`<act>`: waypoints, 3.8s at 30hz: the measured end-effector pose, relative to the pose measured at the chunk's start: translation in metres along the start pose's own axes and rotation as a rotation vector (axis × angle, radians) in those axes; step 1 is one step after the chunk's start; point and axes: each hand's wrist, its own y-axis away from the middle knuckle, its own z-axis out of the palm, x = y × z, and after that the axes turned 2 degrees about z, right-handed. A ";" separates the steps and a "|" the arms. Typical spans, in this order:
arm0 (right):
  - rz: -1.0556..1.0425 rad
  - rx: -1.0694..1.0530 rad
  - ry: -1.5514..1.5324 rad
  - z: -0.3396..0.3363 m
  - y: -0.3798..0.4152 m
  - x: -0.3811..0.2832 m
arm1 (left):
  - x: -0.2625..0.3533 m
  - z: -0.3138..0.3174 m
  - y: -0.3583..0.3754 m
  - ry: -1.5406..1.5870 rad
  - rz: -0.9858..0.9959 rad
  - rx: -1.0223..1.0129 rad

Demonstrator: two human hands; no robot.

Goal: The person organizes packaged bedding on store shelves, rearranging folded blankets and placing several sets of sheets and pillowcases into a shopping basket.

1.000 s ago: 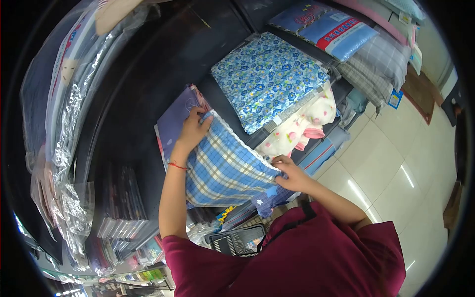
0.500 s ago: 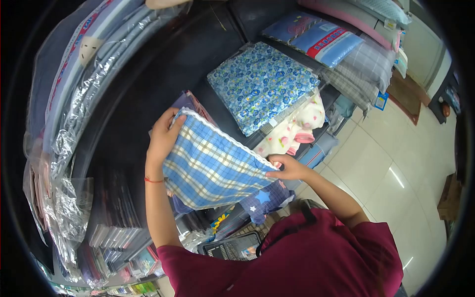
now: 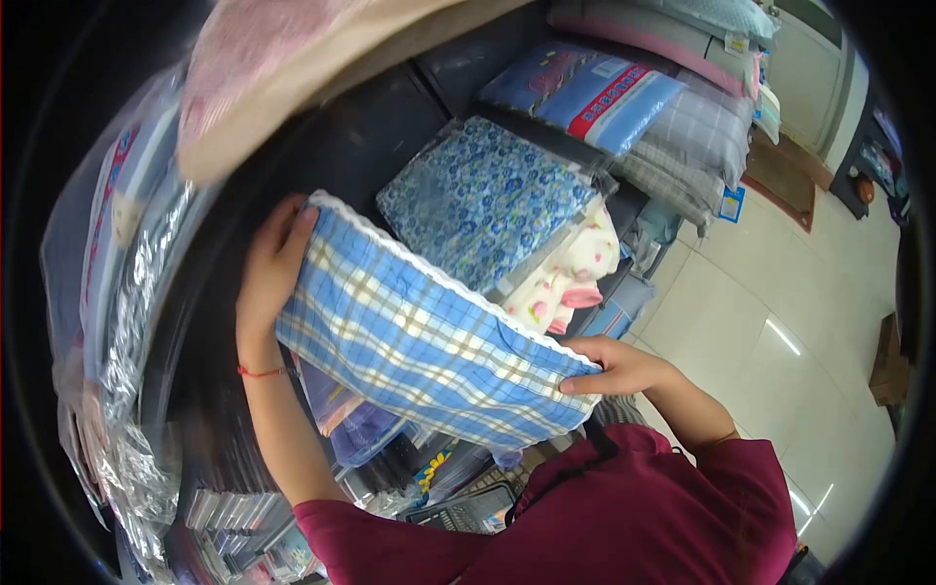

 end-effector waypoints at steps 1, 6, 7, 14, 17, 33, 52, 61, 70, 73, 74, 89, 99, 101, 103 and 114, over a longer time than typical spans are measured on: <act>-0.011 0.001 0.022 -0.010 -0.003 -0.006 | -0.004 0.010 -0.019 -0.076 0.036 0.053; -0.136 0.152 -0.040 -0.067 -0.038 -0.005 | -0.057 0.064 -0.141 -0.459 0.244 0.056; -0.080 0.148 -0.068 -0.081 -0.046 0.002 | -0.075 0.078 -0.169 -0.460 0.275 0.021; -0.217 0.267 0.131 -0.125 -0.076 -0.019 | -0.148 0.174 -0.285 -0.549 0.304 -0.039; 0.000 0.191 0.199 -0.146 -0.070 -0.053 | -0.139 0.200 -0.288 -0.596 0.291 0.028; -0.053 0.478 0.697 -0.165 -0.060 -0.052 | -0.195 0.186 -0.226 -0.235 -0.140 -0.214; -0.371 0.606 0.571 -0.165 -0.028 -0.039 | -0.097 0.214 -0.150 -0.515 -0.140 -0.366; -0.378 0.050 0.416 -0.117 -0.047 -0.048 | -0.030 0.088 -0.051 -0.527 -0.220 -0.133; -0.386 -0.399 0.405 -0.028 -0.100 -0.028 | -0.040 0.060 0.169 -0.451 -0.408 0.074; -0.362 -0.411 0.427 -0.005 -0.108 -0.031 | -0.053 0.060 0.198 -0.518 -0.414 0.068; -0.360 -0.393 0.445 0.001 -0.111 -0.032 | -0.055 0.058 0.202 -0.529 -0.396 0.068; -0.168 -0.054 0.465 0.066 -0.098 -0.001 | -0.096 0.042 0.207 -0.527 -0.110 0.064; 0.133 0.026 -0.094 0.086 -0.047 0.043 | -0.064 0.030 0.218 -0.692 0.083 0.224; 0.164 0.074 -0.279 0.096 -0.054 0.041 | -0.053 0.032 0.227 -0.613 0.116 0.210; 0.225 -0.041 -0.164 0.082 -0.051 0.031 | -0.051 0.032 0.237 -0.444 0.120 0.239; 0.115 -0.076 -0.294 0.038 -0.186 -0.043 | -0.105 0.007 0.253 -0.220 -0.560 0.299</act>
